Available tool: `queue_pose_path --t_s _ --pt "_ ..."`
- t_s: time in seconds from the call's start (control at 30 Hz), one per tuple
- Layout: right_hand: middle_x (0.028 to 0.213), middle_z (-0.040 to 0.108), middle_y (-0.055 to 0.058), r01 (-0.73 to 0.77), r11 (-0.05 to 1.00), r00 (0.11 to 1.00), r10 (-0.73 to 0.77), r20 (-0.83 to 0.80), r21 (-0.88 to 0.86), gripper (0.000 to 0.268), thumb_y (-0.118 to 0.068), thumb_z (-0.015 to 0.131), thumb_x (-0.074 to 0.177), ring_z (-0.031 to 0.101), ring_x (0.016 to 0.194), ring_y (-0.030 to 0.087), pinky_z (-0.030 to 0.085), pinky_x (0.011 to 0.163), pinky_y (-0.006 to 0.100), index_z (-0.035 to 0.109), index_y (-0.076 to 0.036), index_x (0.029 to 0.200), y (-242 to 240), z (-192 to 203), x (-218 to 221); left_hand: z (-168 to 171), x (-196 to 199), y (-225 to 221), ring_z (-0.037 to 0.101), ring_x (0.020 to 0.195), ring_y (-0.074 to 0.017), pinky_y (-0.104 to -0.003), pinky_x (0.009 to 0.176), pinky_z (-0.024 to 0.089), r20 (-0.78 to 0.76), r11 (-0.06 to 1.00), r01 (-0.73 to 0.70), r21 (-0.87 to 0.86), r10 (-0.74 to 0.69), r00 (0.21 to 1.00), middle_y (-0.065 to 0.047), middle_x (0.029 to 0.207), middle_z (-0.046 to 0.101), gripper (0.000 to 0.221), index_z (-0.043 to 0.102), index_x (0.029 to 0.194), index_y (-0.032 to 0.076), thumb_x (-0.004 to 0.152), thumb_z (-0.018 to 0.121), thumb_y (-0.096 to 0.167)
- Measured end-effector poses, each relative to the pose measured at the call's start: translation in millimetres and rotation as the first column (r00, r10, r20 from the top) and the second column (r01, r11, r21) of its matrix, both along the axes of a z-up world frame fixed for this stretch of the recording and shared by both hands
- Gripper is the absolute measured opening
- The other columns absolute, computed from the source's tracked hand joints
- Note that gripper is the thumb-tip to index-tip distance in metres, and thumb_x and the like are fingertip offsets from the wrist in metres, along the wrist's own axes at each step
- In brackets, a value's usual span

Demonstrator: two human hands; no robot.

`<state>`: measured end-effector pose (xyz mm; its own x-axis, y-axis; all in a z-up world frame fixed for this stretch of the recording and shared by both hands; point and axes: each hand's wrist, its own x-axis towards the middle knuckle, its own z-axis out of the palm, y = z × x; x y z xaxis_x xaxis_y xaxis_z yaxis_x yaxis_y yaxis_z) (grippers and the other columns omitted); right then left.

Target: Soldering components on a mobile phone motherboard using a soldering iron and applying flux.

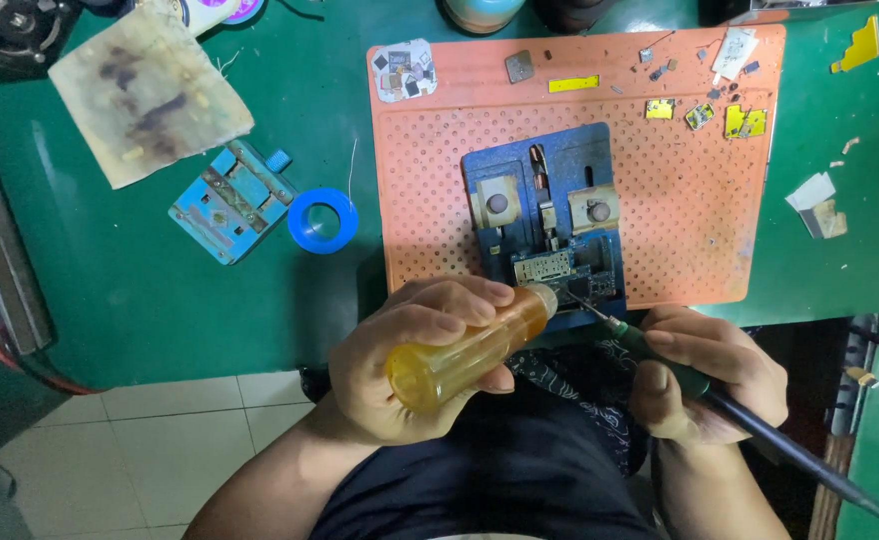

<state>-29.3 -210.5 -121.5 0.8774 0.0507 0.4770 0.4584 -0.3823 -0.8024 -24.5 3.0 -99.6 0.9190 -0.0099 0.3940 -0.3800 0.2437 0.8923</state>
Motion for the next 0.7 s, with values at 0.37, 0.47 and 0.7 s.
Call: queue_pose_path --t_s 0.37,0.47,0.7 --pt "0.063 0.052 0.020 0.012 1.000 1.000 -0.012 0.009 -0.002 0.022 -0.017 0.053 0.075 0.053 0.049 0.023 0.049 0.052 0.029 0.048 0.004 0.073 -0.6 -0.7 0.6 -0.3 -1.1 -1.8 0.059 0.093 -0.0237 -0.035 0.082 0.057 -0.021 1.000 -0.022 0.013 0.022 1.000 -0.009 0.090 0.053 0.044 0.040 0.099 0.007 0.069 0.071 -0.003" --pt "0.063 0.052 0.020 0.015 1.000 1.000 -0.015 0.018 -0.015 0.023 -0.018 0.053 0.076 0.052 0.049 0.023 0.048 0.051 0.029 0.048 0.004 0.073 -0.2 -0.7 1.0 -0.3 -1.4 -1.7 0.059 0.093 -0.0230 -0.033 0.083 0.057 -0.022 0.999 -0.033 0.019 0.033 0.999 -0.008 0.089 0.053 0.043 0.040 0.098 0.007 0.070 0.071 -0.001" --pt "0.062 0.052 0.020 0.015 1.000 0.999 -0.014 0.053 -0.004 0.022 -0.017 0.053 0.075 0.054 0.049 0.024 0.051 0.051 0.030 0.048 0.004 0.072 0.0 -2.6 2.4 -3.2 -1.8 -4.8 0.059 0.093 -0.0221 -0.033 0.083 0.057 -0.015 0.998 -0.061 -0.003 0.061 0.998 -0.009 0.089 0.053 0.044 0.040 0.097 0.006 0.068 0.072 -0.002"
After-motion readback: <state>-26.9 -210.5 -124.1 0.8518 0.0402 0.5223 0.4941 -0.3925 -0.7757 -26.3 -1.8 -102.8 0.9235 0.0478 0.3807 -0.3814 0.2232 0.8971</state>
